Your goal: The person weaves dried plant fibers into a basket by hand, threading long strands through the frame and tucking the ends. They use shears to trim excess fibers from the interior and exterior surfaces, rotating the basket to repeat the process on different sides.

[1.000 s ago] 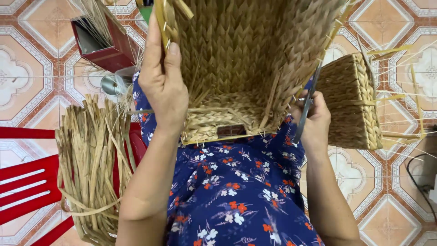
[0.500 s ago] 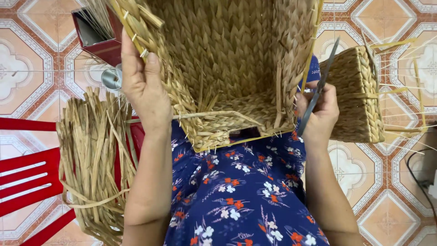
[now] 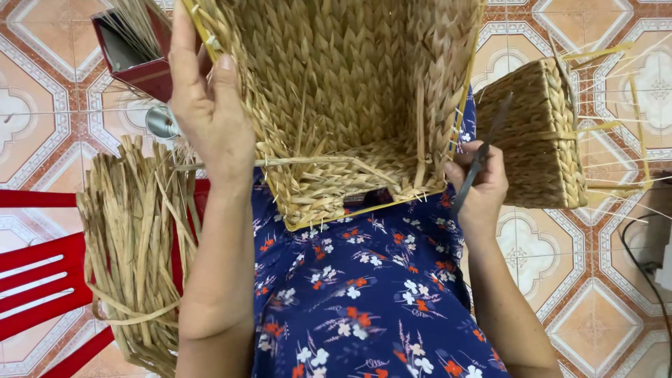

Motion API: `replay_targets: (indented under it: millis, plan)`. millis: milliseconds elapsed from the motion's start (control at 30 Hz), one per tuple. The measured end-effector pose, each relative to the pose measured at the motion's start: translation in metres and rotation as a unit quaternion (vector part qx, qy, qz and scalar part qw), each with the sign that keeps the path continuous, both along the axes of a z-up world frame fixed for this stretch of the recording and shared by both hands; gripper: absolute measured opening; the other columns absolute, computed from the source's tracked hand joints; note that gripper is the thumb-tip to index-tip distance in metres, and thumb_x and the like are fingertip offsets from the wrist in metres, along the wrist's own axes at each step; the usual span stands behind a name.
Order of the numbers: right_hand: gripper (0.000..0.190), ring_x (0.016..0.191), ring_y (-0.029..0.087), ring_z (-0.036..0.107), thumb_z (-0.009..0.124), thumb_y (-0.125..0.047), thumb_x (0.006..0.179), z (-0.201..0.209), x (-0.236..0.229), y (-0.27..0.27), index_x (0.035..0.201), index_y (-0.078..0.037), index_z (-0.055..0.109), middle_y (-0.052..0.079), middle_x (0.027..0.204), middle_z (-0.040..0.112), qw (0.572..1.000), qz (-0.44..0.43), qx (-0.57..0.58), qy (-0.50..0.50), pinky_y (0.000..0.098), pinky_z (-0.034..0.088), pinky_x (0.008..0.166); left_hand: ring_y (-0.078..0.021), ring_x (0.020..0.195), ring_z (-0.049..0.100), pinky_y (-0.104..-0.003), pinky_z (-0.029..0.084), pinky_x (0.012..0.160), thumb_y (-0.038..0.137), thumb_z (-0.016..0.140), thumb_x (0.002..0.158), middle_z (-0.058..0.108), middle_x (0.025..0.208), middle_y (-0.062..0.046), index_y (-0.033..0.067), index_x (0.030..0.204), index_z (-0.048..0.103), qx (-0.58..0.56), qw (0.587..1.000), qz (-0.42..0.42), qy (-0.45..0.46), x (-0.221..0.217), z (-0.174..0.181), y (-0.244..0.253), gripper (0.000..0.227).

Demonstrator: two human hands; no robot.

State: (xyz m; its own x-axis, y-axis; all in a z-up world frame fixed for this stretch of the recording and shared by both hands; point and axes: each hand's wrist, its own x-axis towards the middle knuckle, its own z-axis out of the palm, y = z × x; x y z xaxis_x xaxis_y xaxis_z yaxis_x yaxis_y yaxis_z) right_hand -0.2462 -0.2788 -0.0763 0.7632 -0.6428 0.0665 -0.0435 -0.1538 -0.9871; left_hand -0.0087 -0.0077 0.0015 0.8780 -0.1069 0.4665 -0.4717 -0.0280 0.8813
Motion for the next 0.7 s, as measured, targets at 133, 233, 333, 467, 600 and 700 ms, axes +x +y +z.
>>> replay_targets:
  millis: [133, 233, 333, 467, 600, 700]
  plan:
    - [0.035, 0.086, 0.005, 0.055, 0.076, 0.002, 0.099, 0.004, -0.003, 0.012, 0.127, -0.007, 0.056, -0.001, 0.1, 0.061, 0.999, -0.031, 0.005, -0.007, 0.0189, 0.046, 0.075, -0.0132, 0.131, 0.054, -0.024, 0.044, 0.113, -0.007, 0.052, 0.124, 0.051, 0.148, -0.006, 0.0086, 0.163, 0.039, -0.048, 0.999, 0.004, 0.016, -0.009, 0.005, -0.009, 0.044]
    - [0.037, 0.079, 0.003, 0.053, 0.076, 0.002, 0.095, 0.016, -0.009, 0.023, 0.124, -0.007, 0.056, -0.002, 0.094, 0.06, 0.998, -0.056, 0.027, 0.009, 0.018, 0.043, 0.068, -0.0132, 0.136, 0.055, -0.024, 0.043, 0.116, -0.007, 0.052, 0.122, 0.053, 0.152, -0.007, 0.0061, 0.162, 0.04, -0.08, 0.996, -0.012, 0.044, -0.01, 0.008, -0.006, 0.043]
    - [0.037, 0.081, 0.003, 0.054, 0.076, 0.002, 0.095, 0.021, -0.015, 0.025, 0.125, -0.007, 0.055, -0.003, 0.096, 0.06, 0.998, -0.06, 0.003, 0.027, 0.0178, 0.045, 0.07, -0.0138, 0.138, 0.054, -0.026, 0.042, 0.122, -0.007, 0.051, 0.124, 0.052, 0.154, -0.007, 0.0048, 0.162, 0.039, -0.128, 0.989, -0.048, 0.057, -0.003, 0.002, -0.004, 0.041]
    - [0.033, 0.081, 0.003, 0.053, 0.075, 0.001, 0.098, 0.006, -0.01, 0.014, 0.124, -0.007, 0.056, -0.002, 0.095, 0.061, 0.998, -0.066, -0.004, 0.023, 0.0186, 0.045, 0.07, -0.0155, 0.139, 0.055, -0.027, 0.042, 0.122, -0.006, 0.054, 0.121, 0.054, 0.159, -0.007, 0.0037, 0.161, 0.039, -0.102, 0.992, -0.062, 0.045, 0.006, -0.009, -0.017, 0.043]
    - [0.032, 0.085, 0.004, 0.057, 0.074, 0.0, 0.099, -0.009, -0.01, 0.007, 0.126, -0.006, 0.057, -0.002, 0.096, 0.063, 0.997, -0.078, 0.01, 0.025, 0.0195, 0.048, 0.076, -0.0147, 0.14, 0.053, -0.027, 0.042, 0.127, -0.005, 0.053, 0.121, 0.051, 0.16, -0.006, 0.0027, 0.161, 0.039, -0.071, 0.995, -0.048, 0.046, 0.004, -0.011, -0.022, 0.043]
    - [0.032, 0.089, 0.005, 0.057, 0.074, -0.001, 0.101, -0.009, -0.008, 0.008, 0.127, -0.006, 0.057, -0.002, 0.1, 0.062, 0.997, -0.076, 0.004, 0.013, 0.0197, 0.048, 0.079, -0.0133, 0.135, 0.054, -0.025, 0.042, 0.116, -0.005, 0.054, 0.121, 0.051, 0.158, -0.006, 0.0039, 0.161, 0.038, -0.044, 0.998, -0.032, 0.038, 0.009, -0.015, -0.019, 0.044]
